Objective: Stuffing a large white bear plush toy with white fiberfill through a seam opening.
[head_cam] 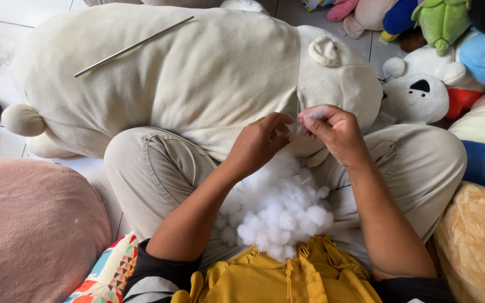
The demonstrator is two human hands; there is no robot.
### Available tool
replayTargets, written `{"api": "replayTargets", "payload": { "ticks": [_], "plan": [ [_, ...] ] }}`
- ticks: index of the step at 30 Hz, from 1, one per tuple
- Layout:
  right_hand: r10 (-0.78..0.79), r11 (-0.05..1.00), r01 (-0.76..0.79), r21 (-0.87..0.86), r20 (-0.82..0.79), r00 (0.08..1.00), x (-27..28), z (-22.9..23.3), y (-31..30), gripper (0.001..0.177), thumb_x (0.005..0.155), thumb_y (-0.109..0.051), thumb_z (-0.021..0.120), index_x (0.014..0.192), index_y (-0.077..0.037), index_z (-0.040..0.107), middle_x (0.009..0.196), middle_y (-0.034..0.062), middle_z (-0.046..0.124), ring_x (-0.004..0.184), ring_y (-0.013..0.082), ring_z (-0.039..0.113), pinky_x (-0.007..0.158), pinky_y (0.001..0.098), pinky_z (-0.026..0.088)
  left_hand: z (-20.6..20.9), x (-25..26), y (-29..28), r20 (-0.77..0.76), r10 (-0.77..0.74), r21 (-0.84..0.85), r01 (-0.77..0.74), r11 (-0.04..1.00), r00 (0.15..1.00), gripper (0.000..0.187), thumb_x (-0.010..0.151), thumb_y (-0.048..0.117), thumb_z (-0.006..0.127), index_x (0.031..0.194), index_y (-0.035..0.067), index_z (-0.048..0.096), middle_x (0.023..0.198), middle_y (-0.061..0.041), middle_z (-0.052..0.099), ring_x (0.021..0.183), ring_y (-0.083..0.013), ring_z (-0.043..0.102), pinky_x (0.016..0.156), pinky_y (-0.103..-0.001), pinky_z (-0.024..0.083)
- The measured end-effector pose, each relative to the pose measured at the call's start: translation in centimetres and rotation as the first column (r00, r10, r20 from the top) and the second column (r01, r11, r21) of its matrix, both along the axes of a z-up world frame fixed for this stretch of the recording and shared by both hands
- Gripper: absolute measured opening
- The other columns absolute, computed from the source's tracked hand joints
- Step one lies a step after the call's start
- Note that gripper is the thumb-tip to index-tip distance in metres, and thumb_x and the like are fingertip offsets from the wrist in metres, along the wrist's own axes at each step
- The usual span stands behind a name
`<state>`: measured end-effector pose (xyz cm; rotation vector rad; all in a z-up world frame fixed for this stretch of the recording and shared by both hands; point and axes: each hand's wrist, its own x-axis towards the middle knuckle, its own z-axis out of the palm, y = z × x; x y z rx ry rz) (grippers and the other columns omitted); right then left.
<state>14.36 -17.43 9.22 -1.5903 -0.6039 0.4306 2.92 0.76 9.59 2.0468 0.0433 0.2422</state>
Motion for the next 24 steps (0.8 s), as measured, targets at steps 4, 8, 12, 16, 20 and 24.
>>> {"api": "replayTargets", "payload": {
  "ticks": [4, 8, 12, 16, 20, 24],
  "plan": [
    [-0.018, 0.997, 0.04, -0.072, 0.282, 0.959, 0.6, -1.1, -0.1, 0.021, 0.101, -0.012, 0.071, 0.119, -0.002, 0.075, 0.101, 0.0124, 0.065, 0.077, 0.015, 0.064, 0.063, 0.0279, 0.057, -0.5, 0.2, -0.7, 0.035, 0.015, 0.156, -0.021, 0.988, 0.999, 0.029, 0.093, 0.019, 0.074, 0.12, 0.009, 0.067, 0.101, -0.011, 0.076, 0.079, -0.0264, 0.074, 0.067, -0.038, 0.06],
    [-0.047, 0.967, 0.16, -0.199, 0.478, 0.877, -0.1, -2.0, 0.9, 0.033, 0.099, -0.002, 0.066, 0.132, -0.004, 0.07, 0.099, 0.0155, 0.061, 0.081, 0.0261, 0.066, 0.067, 0.0361, 0.057, -1.4, 0.6, -0.8, 0.24, 0.12, 0.578, -0.241, 0.78, 0.963, 0.031, 0.093, 0.022, 0.074, 0.12, 0.009, 0.065, 0.119, -0.016, 0.066, 0.089, -0.0334, 0.073, 0.068, -0.042, 0.062],
    [-0.197, 0.871, 0.405, -0.279, 0.557, 0.807, -0.4, -4.9, 1.8, 0.036, 0.09, -0.014, 0.082, 0.118, -0.007, 0.06, 0.096, 0.0144, 0.067, 0.079, 0.0299, 0.07, 0.065, 0.0418, 0.057, -3.9, 1.8, -0.4, 0.33, 0.233, 0.651, -0.399, 0.646, 0.915, 0.039, 0.091, 0.032, 0.078, 0.12, 0.01, 0.064, 0.112, -0.012, 0.061, 0.078, -0.0274, 0.073, 0.058, -0.035, 0.06],
    [-0.174, 0.876, 0.435, -0.206, 0.707, 0.685, 0.3, -6.0, 2.5, 0.028, 0.087, -0.007, 0.083, 0.097, -0.009, 0.057, 0.087, 0.0069, 0.053, 0.079, 0.0275, 0.064, 0.062, 0.0365, 0.055, -6.2, 2.3, -0.3, 0.262, 0.251, 0.651, -0.363, 0.667, 0.932, 0.027, 0.093, 0.031, 0.075, 0.11, 0.012, 0.067, 0.099, -0.006, 0.063, 0.071, -0.0215, 0.072, 0.053, -0.03, 0.057],
    [-0.085, 0.942, 0.277, -0.191, 0.662, 0.745, -0.7, -4.2, 3.3, 0.028, 0.086, 0.003, 0.075, 0.109, -0.007, 0.063, 0.103, 0.006, 0.057, 0.087, 0.0263, 0.066, 0.067, 0.0328, 0.06, -5.7, 2.3, -0.2, 0.302, 0.263, 0.626, -0.399, 0.67, 0.916, 0.017, 0.093, 0.028, 0.072, 0.101, 0.013, 0.067, 0.09, -0.003, 0.063, 0.065, -0.02, 0.069, 0.05, -0.03, 0.054],
    [-0.091, 0.987, 0.156, -0.039, 0.665, 0.741, -1.3, -2.3, 3.2, 0.047, 0.085, 0.014, 0.061, 0.129, 0.003, 0.049, 0.13, 0.0181, 0.045, 0.113, 0.0374, 0.058, 0.085, 0.039, 0.061, -5.2, 2.3, -0.2, 0.342, 0.292, 0.527, -0.44, 0.727, 0.893, 0.009, 0.097, 0.024, 0.064, 0.096, 0.016, 0.067, 0.084, 0.0, 0.061, 0.061, -0.0183, 0.067, 0.049, -0.028, 0.053]
  ]
}}
